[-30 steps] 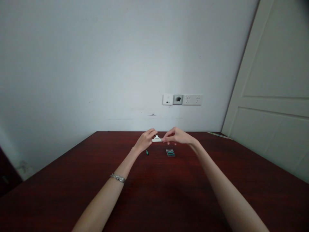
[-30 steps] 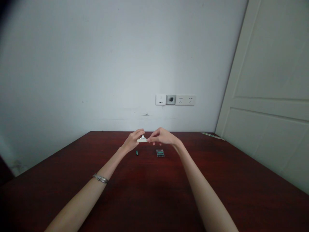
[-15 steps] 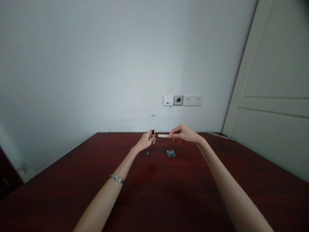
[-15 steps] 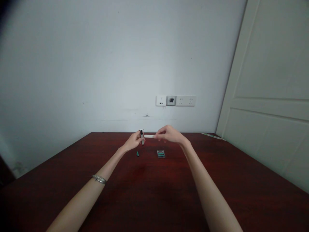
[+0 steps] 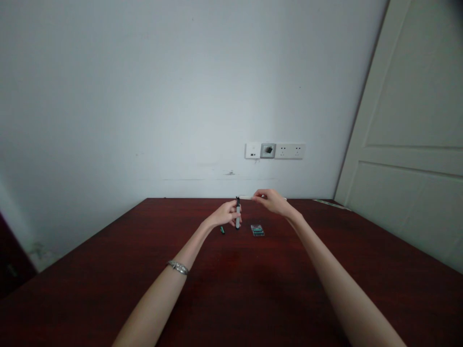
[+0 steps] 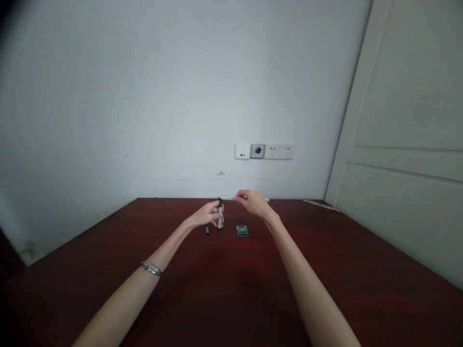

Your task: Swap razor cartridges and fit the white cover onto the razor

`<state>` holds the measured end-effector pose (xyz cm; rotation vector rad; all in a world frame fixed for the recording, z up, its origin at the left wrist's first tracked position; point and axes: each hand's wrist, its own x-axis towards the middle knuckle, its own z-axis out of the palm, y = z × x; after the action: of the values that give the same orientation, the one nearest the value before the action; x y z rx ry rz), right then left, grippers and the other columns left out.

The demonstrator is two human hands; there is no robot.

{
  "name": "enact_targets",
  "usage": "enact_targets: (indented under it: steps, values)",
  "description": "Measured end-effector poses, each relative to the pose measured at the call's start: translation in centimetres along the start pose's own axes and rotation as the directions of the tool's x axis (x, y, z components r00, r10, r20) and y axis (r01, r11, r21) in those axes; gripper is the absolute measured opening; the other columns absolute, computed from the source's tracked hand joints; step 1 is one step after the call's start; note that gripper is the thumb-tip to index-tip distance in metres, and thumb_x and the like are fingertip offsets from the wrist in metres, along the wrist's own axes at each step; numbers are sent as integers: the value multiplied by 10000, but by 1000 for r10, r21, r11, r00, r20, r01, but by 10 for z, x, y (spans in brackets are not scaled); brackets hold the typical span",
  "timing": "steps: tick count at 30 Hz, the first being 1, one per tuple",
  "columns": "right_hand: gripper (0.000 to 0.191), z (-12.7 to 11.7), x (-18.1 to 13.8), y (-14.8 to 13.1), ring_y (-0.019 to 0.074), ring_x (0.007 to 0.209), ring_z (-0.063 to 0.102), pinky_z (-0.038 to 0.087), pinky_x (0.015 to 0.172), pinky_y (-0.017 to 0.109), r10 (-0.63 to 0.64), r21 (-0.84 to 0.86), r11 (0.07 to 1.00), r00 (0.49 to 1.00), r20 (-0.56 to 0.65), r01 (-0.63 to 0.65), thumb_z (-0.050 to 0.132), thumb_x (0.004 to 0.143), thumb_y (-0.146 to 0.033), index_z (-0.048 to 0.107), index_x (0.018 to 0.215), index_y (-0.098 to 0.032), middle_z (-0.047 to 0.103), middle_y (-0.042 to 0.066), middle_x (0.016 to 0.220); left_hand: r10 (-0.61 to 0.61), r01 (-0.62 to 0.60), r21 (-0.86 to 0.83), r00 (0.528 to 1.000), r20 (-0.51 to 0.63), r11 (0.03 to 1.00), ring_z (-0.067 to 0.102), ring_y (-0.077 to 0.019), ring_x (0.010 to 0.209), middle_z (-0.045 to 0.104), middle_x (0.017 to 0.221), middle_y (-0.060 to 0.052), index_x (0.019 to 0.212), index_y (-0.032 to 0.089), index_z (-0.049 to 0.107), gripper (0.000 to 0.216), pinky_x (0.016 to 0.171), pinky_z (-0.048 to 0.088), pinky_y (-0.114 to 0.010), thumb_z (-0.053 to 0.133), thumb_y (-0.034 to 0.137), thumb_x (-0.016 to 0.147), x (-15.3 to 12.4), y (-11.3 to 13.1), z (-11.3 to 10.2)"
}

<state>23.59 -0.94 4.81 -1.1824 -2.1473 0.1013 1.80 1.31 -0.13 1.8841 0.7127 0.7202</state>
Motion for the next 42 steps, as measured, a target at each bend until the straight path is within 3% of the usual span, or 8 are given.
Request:
enact_targets:
  steps: [9, 16, 19, 23, 26, 34, 39, 42]
  values:
    - [291, 8, 3, -2, 141, 647, 537, 377, 644, 244, -48, 63, 997, 999, 8, 47, 493, 810, -394, 668, 789, -162, 661, 32, 711, 18, -18, 18, 999, -27, 1000, 639, -145, 552, 631, 694, -40, 918, 151, 415, 188, 484, 503, -236, 524, 166, 765, 1, -2, -1]
    - [346, -9, -5, 29, 136, 597, 510, 391, 593, 251, 92, 106, 991, 992, -88, -83, 481, 790, -441, 622, 679, -144, 608, 32, 627, 10, -12, -21, 998, -56, 1000, 638, -134, 545, 632, 694, -41, 890, 152, 404, 185, 491, 505, -220, 543, 183, 772, -1, 5, -9]
    - [340, -5, -4, 18, 106, 521, 473, 402, 502, 224, 187, 271, 947, 982, -28, -172, 490, 780, -460, 576, 674, -149, 557, 12, 589, -23, 23, -12, 997, -76, 1000, 634, -136, 521, 627, 664, -36, 882, 146, 410, 182, 471, 504, -217, 548, 184, 770, 0, 4, -7]
    - [308, 14, -1, -12, 60, 405, 381, 399, 382, 195, 301, 543, 795, 953, 33, -270, 509, 781, -453, 539, 729, -151, 463, -32, 527, -31, 32, 5, 991, -129, 999, 626, -135, 493, 618, 630, -27, 866, 137, 433, 153, 448, 503, -214, 545, 163, 765, 2, 2, -4]
    - [306, 28, 0, -26, 42, 358, 319, 369, 329, 182, 323, 652, 702, 944, 69, -288, 508, 792, -447, 541, 742, -146, 426, -52, 493, -17, 19, 9, 989, -149, 1000, 622, -132, 482, 617, 625, -27, 878, 131, 452, 162, 442, 500, -210, 557, 158, 757, 3, 0, -3]
    - [305, 20, -2, -27, 33, 330, 314, 298, 278, 157, 313, 604, 693, 919, 241, -395, 550, 781, -407, 548, 674, -122, 422, -50, 444, 8, -5, 13, 971, -238, 1000, 622, -134, 491, 618, 634, -27, 883, 134, 457, 137, 449, 494, -218, 522, 125, 762, 4, 0, -4]
    - [310, 23, -1, -30, 30, 328, 312, 306, 287, 154, 333, 664, 681, 938, 93, -307, 514, 804, -422, 539, 711, -128, 415, -60, 456, 34, -33, 7, 981, -192, 999, 623, -144, 487, 620, 645, -32, 866, 135, 457, 134, 456, 494, -239, 531, 135, 755, 7, -3, -2]
    - [297, 28, -1, -33, 36, 326, 317, 313, 289, 159, 328, 650, 683, 935, 132, -332, 507, 807, -418, 526, 709, -137, 416, -63, 446, 36, -36, 6, 983, -178, 999, 626, -141, 501, 622, 659, -35, 905, 132, 473, 169, 462, 493, -230, 541, 139, 751, 8, -4, -1]
